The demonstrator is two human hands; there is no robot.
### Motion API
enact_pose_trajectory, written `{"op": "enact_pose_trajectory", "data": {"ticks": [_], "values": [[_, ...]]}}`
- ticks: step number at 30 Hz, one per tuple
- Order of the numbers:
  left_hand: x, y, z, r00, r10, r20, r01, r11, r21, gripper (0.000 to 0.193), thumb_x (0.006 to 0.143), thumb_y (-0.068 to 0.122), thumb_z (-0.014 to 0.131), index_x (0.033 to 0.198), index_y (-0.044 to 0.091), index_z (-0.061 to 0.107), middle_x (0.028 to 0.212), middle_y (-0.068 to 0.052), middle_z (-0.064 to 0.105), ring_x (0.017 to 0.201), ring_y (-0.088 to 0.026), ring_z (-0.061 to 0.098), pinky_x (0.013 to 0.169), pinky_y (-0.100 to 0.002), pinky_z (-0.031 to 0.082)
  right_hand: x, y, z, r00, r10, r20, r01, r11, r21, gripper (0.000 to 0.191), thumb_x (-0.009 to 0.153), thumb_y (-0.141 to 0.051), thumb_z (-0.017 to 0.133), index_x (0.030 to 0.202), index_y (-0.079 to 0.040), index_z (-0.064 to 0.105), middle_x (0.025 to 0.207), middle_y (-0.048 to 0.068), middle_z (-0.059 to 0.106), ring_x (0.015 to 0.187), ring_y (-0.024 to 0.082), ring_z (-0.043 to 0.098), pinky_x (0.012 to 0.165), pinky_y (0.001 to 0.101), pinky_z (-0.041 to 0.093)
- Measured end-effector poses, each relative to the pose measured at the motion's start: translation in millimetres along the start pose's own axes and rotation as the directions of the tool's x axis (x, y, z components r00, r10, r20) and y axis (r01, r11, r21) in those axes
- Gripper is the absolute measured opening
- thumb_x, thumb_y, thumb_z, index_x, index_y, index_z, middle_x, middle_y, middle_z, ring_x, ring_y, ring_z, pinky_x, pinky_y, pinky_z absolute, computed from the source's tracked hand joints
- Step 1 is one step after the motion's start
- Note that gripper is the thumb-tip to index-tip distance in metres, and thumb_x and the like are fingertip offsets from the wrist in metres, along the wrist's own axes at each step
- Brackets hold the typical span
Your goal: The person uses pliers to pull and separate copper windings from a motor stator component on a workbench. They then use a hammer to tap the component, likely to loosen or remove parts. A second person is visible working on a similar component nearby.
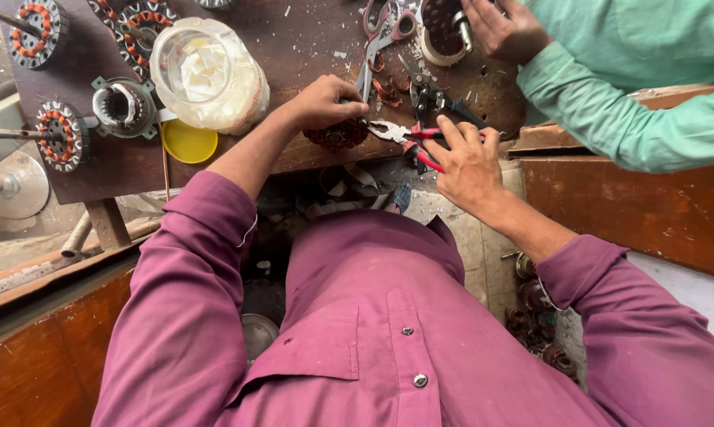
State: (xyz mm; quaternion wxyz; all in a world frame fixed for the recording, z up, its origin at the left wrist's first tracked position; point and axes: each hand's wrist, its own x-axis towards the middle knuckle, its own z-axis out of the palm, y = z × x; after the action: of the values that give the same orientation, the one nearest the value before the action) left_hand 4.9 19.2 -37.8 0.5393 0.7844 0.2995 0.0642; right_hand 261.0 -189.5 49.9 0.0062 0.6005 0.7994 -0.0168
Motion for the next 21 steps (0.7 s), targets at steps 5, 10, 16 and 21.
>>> {"op": "enact_pose_trajectory", "data": {"ticks": [5,10,16,21], "values": [[-0.3,-6.8,3.5,0.999,0.053,-0.011,-0.053,0.998,-0.036,0.034,0.093,0.032,0.07,0.107,0.002,0.077,0.092,-0.015,0.078,0.083,-0.021,0.075,0.079,-0.036,0.058,-4.4,-5.3,-3.3,1.0,-0.011,-0.021,0.01,0.998,-0.063,0.052,0.074,-0.014,0.067,0.125,-0.017,0.073,0.15,0.016,0.054,0.124,0.031,0.052,0.1,0.0514,0.035],[0.9,-11.2,3.2,0.999,0.035,-0.003,-0.035,0.998,-0.061,0.033,0.093,0.03,0.071,0.108,0.001,0.078,0.093,-0.013,0.078,0.083,-0.02,0.074,0.079,-0.035,0.058,-0.8,-13.1,-7.0,1.0,-0.018,0.004,0.018,0.997,-0.078,0.051,0.074,-0.014,0.067,0.125,-0.017,0.073,0.15,0.016,0.055,0.123,0.03,0.052,0.097,0.0502,0.036],[-1.8,-17.7,0.4,1.0,0.013,0.001,-0.012,0.991,-0.133,0.031,0.095,0.03,0.072,0.109,0.002,0.078,0.093,-0.012,0.078,0.082,-0.019,0.073,0.078,-0.035,0.058,13.0,-11.3,-10.3,0.997,0.029,0.07,-0.028,0.999,-0.02,0.046,0.078,-0.011,0.066,0.122,-0.021,0.075,0.146,0.013,0.057,0.12,0.029,0.052,0.094,0.0496,0.037],[0.8,-28.8,-0.1,0.998,0.043,-0.044,-0.047,0.995,-0.09,0.031,0.092,0.031,0.074,0.107,0.004,0.079,0.092,-0.011,0.078,0.078,-0.017,0.072,0.074,-0.035,0.058,39.6,-26.0,-30.0,0.991,-0.027,0.13,0.067,0.947,-0.315,0.034,0.077,-0.023,0.068,0.109,-0.017,0.077,0.143,0.009,0.059,0.111,0.026,0.055,0.088,0.0452,0.042]]}}
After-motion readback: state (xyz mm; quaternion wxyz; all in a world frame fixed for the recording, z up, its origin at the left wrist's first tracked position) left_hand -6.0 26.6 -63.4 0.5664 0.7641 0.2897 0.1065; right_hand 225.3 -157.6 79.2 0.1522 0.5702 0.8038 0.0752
